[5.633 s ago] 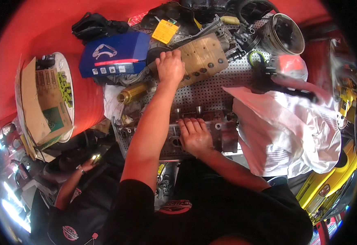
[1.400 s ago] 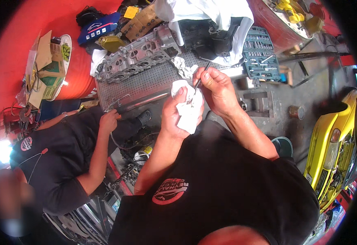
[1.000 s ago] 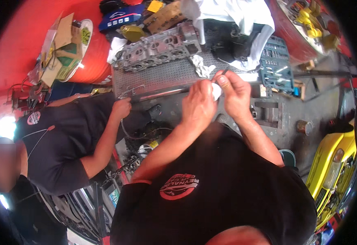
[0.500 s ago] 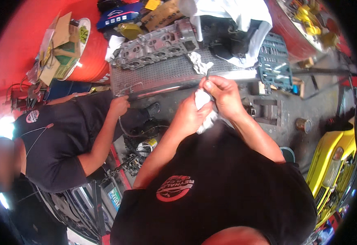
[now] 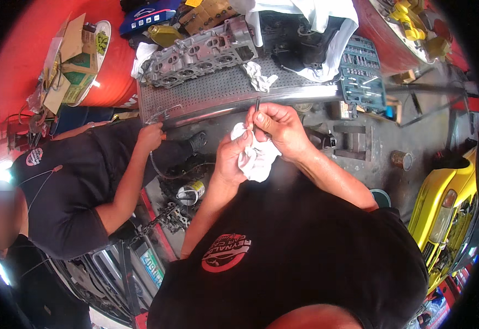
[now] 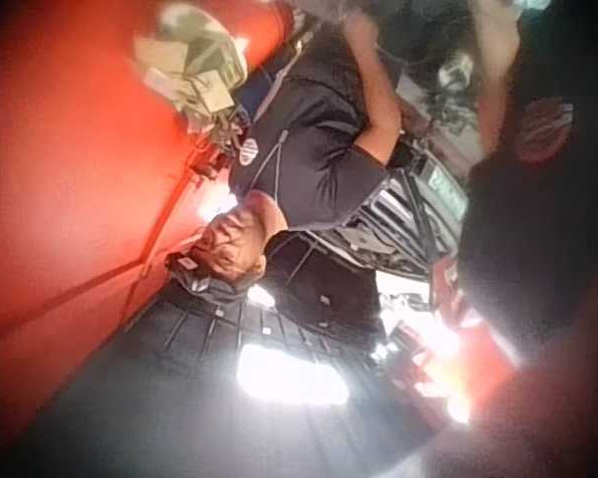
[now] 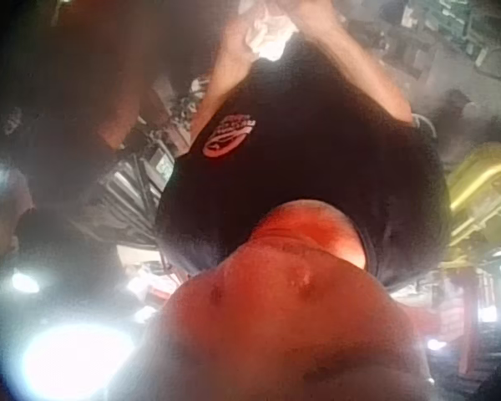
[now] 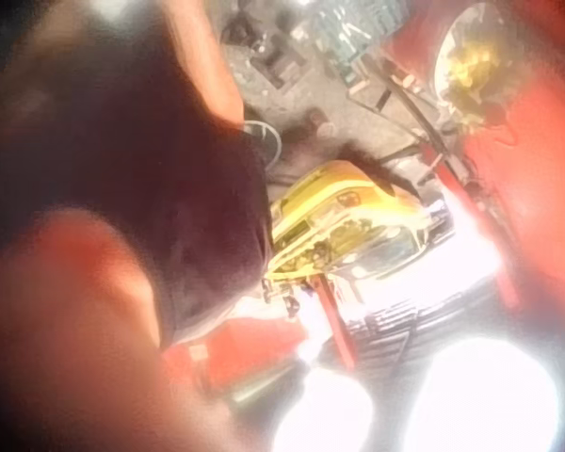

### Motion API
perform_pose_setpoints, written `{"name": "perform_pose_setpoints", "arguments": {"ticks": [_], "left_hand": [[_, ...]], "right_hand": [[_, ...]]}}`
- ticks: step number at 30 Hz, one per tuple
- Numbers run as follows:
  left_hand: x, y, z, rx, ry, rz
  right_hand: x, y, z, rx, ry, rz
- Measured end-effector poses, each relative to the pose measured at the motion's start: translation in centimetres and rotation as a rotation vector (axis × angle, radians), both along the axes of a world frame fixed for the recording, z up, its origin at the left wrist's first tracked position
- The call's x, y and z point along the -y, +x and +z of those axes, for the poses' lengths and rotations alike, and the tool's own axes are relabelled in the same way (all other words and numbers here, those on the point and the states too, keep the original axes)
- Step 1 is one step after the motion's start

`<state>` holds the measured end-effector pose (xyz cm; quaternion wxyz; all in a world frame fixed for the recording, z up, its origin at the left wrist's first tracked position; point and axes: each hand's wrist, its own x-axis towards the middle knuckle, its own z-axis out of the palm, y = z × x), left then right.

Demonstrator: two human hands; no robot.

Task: Cleaning valves and assembling them into an engine cylinder head at a service workbench.

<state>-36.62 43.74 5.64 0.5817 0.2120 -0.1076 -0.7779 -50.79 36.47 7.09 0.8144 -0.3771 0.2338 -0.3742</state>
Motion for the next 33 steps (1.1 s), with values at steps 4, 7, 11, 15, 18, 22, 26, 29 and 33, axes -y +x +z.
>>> {"name": "perform_pose_setpoints", "arguments": {"ticks": [4,7,11,15,18,22,26,29,33], "left_hand": [[-0.8,0.3,-4.1,0.059,0.228,0.271],[-1.8,6.9,-9.5,0.111,0.549,0.598],[-1.2,7.0,-4.8,0.369,0.439,0.479],[-0.5,1.7,-1.7,0.718,0.102,0.217],[-0.6,-0.6,0.5,0.871,-0.036,0.003],[-0.3,-0.5,-1.3,0.954,-0.068,0.038],[1.3,-1.0,-2.8,0.667,0.167,0.336],[2.5,-1.6,-3.5,0.618,0.222,0.324],[3.4,-2.2,-4.0,0.602,0.249,0.322]], "right_hand": [[-0.9,0.6,-1.3,0.020,-0.172,-0.154],[0.1,-0.9,1.5,0.048,-0.321,-0.162],[3.1,-1.9,-0.8,-0.114,-0.399,0.010],[3.1,-1.3,-1.1,-0.150,-0.359,0.169],[3.3,-0.9,-1.2,-0.165,-0.279,0.223],[2.7,-0.3,-2.2,-0.226,-0.281,0.193],[-1.0,-0.3,-3.5,-0.748,-0.427,-0.493],[-3.7,-0.3,-5.1,-0.660,-0.379,-0.343],[-1.8,-0.9,-4.5,-0.817,-0.564,-0.281]]}}
